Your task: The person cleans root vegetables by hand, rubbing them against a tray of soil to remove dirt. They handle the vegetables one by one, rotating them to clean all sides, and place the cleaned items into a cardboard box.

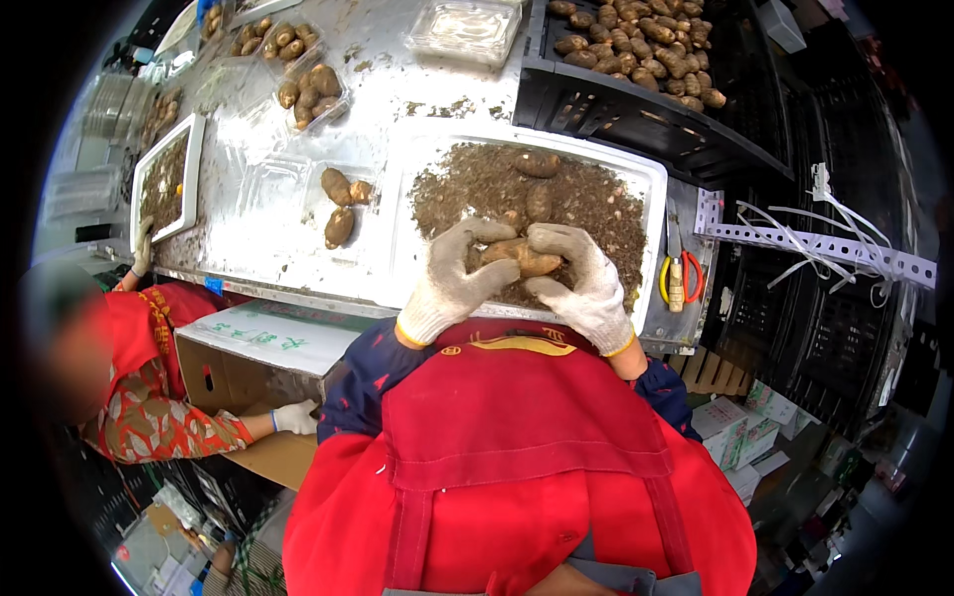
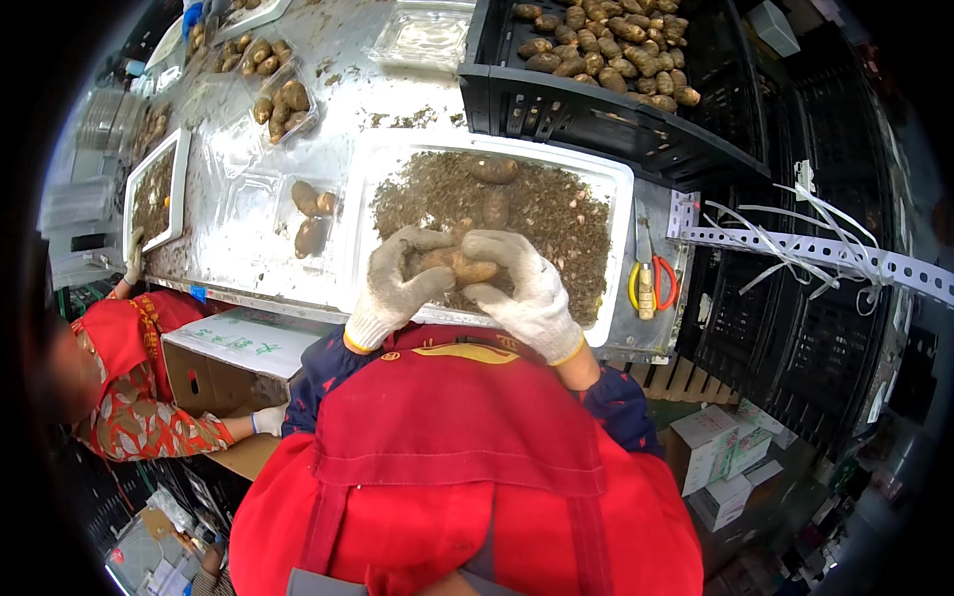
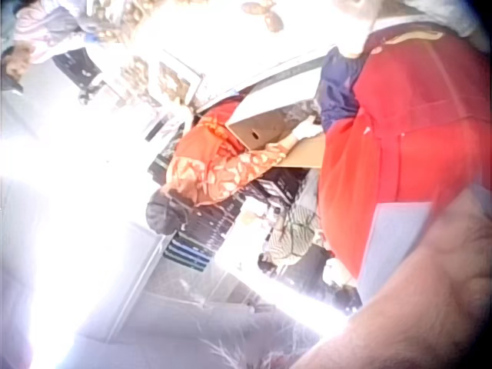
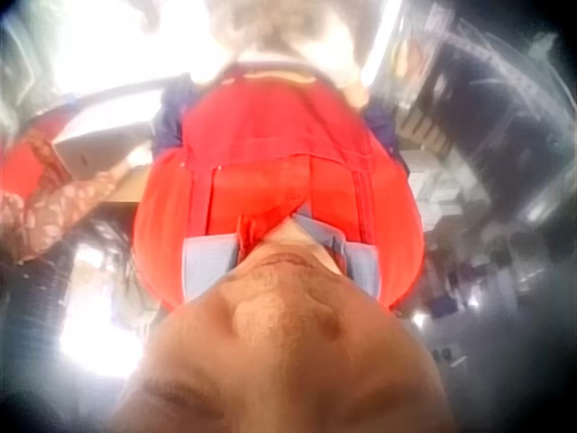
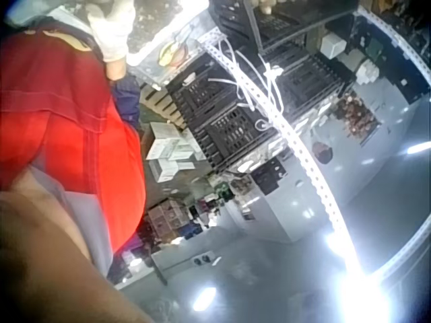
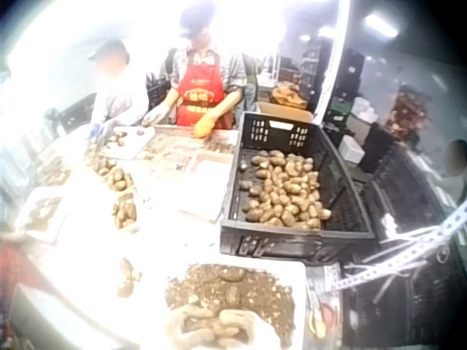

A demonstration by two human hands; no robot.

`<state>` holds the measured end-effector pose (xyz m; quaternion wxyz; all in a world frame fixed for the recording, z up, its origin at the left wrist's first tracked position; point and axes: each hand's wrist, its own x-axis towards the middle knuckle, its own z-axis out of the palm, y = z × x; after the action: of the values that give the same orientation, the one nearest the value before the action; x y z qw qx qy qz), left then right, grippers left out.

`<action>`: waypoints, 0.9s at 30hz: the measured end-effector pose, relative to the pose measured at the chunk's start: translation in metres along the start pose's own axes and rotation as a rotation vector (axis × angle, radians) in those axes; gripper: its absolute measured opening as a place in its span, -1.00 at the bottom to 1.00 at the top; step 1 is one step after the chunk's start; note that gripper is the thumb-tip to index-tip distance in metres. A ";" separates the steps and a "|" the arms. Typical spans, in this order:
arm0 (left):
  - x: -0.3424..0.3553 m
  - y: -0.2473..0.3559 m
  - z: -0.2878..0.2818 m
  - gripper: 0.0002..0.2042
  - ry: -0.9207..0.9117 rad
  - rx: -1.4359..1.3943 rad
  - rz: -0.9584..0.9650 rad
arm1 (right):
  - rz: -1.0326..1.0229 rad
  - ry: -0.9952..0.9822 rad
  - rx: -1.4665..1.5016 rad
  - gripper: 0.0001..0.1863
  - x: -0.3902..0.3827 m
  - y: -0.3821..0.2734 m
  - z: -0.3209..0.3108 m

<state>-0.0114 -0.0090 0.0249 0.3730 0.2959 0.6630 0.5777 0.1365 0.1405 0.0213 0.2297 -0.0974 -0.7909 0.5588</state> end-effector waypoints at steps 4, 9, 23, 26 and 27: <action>0.003 -0.006 0.001 -0.82 0.083 -0.162 -0.111 | -0.009 -0.063 0.007 -0.50 0.000 -0.008 0.000; 0.012 0.015 -0.001 -0.83 0.146 -0.026 -0.276 | -0.070 -0.026 -0.097 -0.51 0.000 -0.010 0.002; 0.009 0.011 -0.011 -0.95 -0.074 0.140 -0.015 | -0.244 -0.108 -0.178 -0.55 0.001 -0.008 0.002; 0.017 0.000 -0.013 -0.87 0.061 0.349 -0.050 | -0.421 -0.144 -0.245 -0.55 0.000 -0.005 0.005; 0.020 -0.008 -0.014 -0.82 0.114 0.422 -0.073 | -0.429 -0.119 -0.221 -0.56 0.001 -0.005 0.005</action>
<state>-0.0333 -0.0017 0.0144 0.2857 0.3100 0.7994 0.4281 0.1340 0.1351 0.0248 0.2841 0.0814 -0.8620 0.4118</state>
